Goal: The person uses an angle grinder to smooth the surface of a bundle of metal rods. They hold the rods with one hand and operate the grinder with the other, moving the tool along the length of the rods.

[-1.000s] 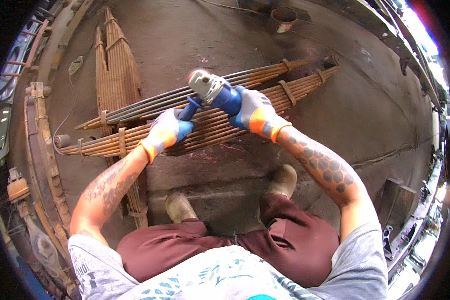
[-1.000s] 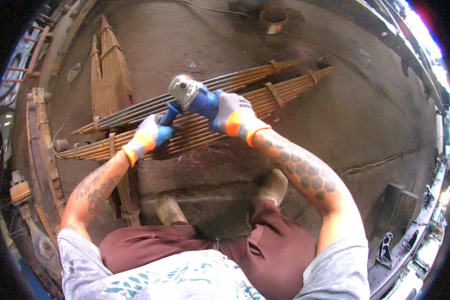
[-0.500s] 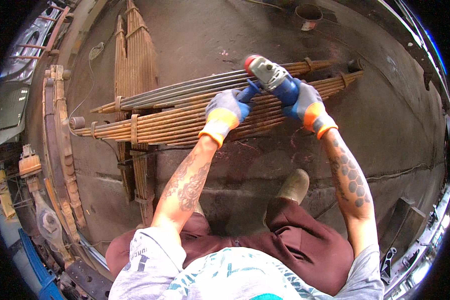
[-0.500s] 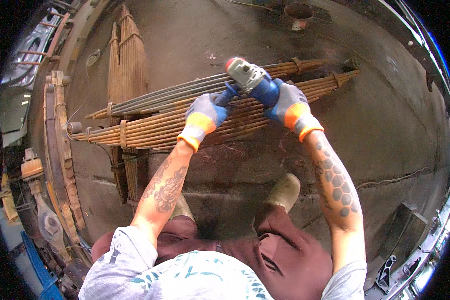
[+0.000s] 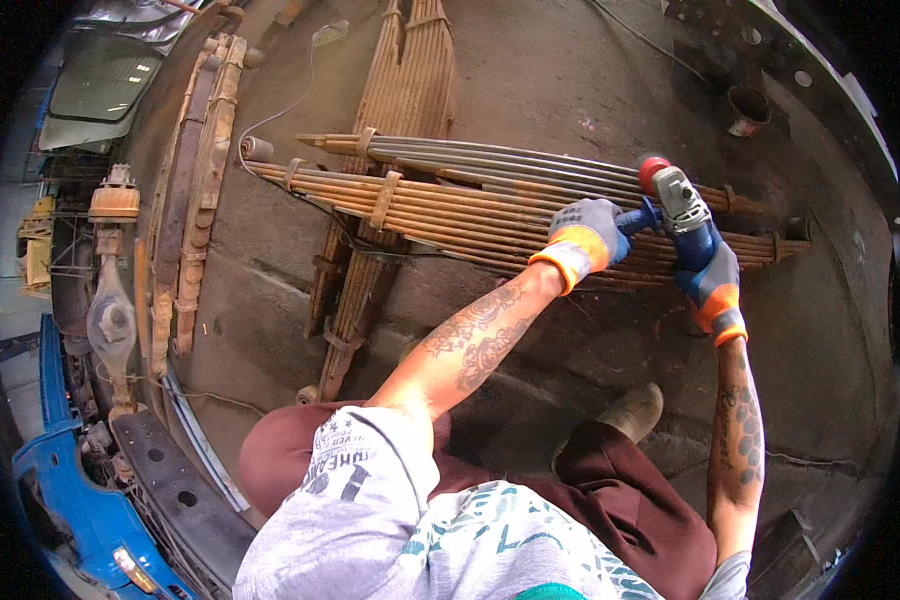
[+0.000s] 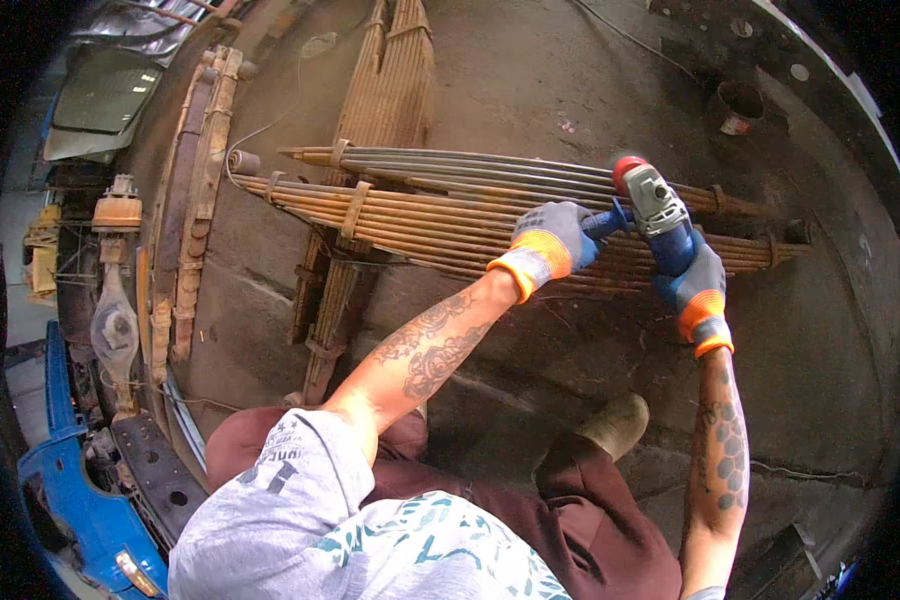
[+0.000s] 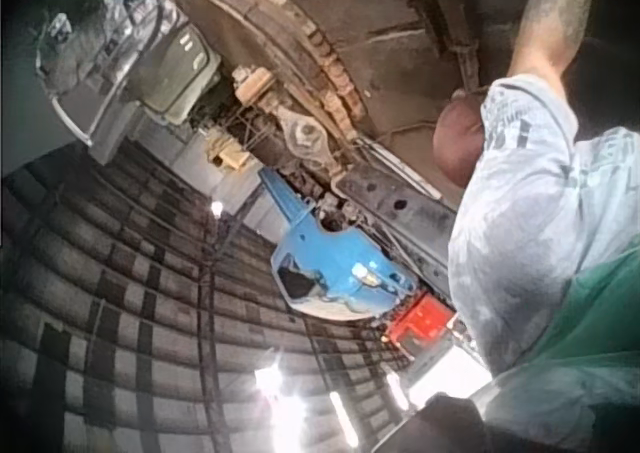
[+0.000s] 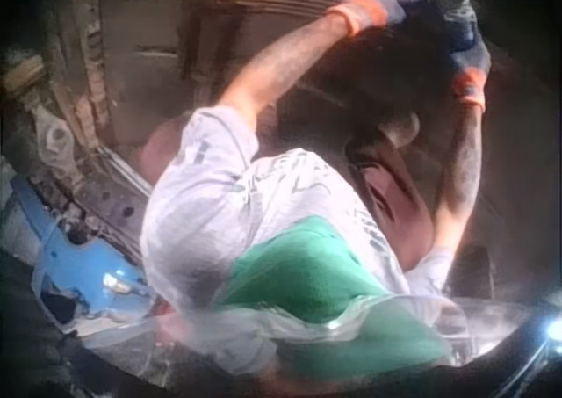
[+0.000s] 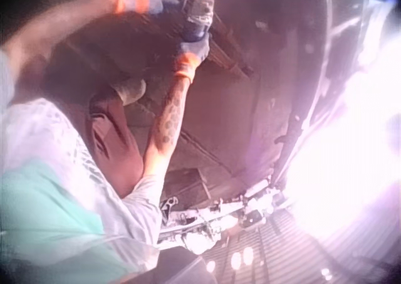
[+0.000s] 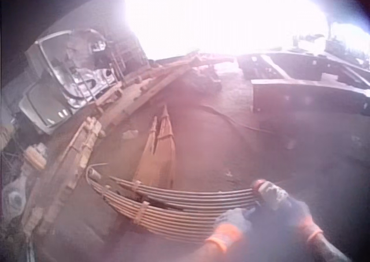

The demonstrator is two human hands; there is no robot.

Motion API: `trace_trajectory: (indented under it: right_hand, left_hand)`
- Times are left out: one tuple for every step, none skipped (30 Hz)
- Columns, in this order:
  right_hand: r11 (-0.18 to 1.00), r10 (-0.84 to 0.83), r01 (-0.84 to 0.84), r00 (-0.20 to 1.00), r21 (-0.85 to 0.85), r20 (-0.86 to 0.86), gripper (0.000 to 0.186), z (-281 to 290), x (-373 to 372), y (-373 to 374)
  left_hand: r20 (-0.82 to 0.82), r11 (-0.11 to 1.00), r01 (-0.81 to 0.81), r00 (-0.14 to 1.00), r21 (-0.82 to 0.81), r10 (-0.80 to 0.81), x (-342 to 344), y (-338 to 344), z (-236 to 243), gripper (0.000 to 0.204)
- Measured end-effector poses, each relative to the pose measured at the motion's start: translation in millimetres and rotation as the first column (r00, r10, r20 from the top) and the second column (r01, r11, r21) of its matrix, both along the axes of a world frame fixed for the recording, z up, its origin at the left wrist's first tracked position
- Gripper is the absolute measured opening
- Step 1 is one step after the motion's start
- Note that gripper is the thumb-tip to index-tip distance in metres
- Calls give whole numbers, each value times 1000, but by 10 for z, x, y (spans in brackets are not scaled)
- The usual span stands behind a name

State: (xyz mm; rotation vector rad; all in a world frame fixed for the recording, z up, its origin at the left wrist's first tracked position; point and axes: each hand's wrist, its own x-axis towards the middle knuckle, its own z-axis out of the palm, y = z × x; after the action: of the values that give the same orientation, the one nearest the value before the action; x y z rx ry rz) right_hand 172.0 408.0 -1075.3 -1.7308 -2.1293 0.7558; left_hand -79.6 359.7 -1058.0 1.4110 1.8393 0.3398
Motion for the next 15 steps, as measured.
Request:
trace_trajectory:
  right_hand:
    - [1000, 20, -20, 1000, 18, -4, 50, 33, -14, 5]
    - [1000, 24, -24, 1000, 19, -2, 49, 65, -31, -10]
    - [999, 27, -27, 1000, 21, 1, 47, 89, -58, -39]
    - [999, 30, -30, 1000, 23, 3, 46, 131, -84, -59]
    - [998, 43, -43, 999, 34, -7, 45, 139, -126, -71]
    - [998, 58, -58, 998, 25, -15, 44, 171, -171, -103]
    - [998, 66, -66, 998, 22, -16, 43, 256, -207, -132]
    - [997, 76, -75, 997, 19, -19, 42, 332, -261, -170]
    - [996, 51, -50, 999, 69, -8, 41, 351, -332, -232]
    - [998, 47, -45, 997, 51, -54, 41, 411, -399, -247]
    - [999, 41, -39, 995, 25, -91, 41, 427, -453, -260]
    - [999, 34, -35, 991, -2, -128, 41, 429, -509, -260]
    - [1000, -25, 28, 987, 14, -159, 39, 323, -442, -181]
    - [998, -56, 58, 971, 4, -232, 39, 306, -360, -89]
    - [996, -88, 88, 949, -13, -304, 38, 272, -270, -22]
  left_hand:
    - [-19, 999, -30, 999, -18, 30, -28, -30, 107, 26]
    - [-24, 999, -32, 999, -13, 32, -45, -58, 138, 26]
    - [-30, 999, -32, 999, -7, 32, -60, -83, 150, 26]
    - [-36, 999, -32, 999, -2, 32, -80, -109, 165, 27]
    - [-52, 1000, -23, 998, 8, 23, -140, -155, 205, 27]
    - [-51, 1000, -26, 998, 4, 26, -200, -203, 250, 27]
    - [-44, 1000, -21, 999, 9, 22, -238, -223, 339, 28]
    - [-38, 1000, -19, 999, 12, 19, -295, -264, 427, 28]
    - [-30, 1000, 1, 1000, 22, 0, -391, -339, 513, 33]
    - [-106, 994, 81, 992, 75, -73, -499, -414, 634, 40]
    - [-239, 972, 169, 963, 163, -128, -627, -496, 737, 44]
    - [-373, 935, 265, 913, 234, -165, -802, -599, 842, 49]
    - [-365, 844, 285, 924, 454, -116, -992, -649, 855, 48]
    - [-353, 710, 292, 934, 641, -66, -1268, -719, 869, 47]
    - [-304, 727, 220, 953, 650, -17, -1595, -791, 939, 43]
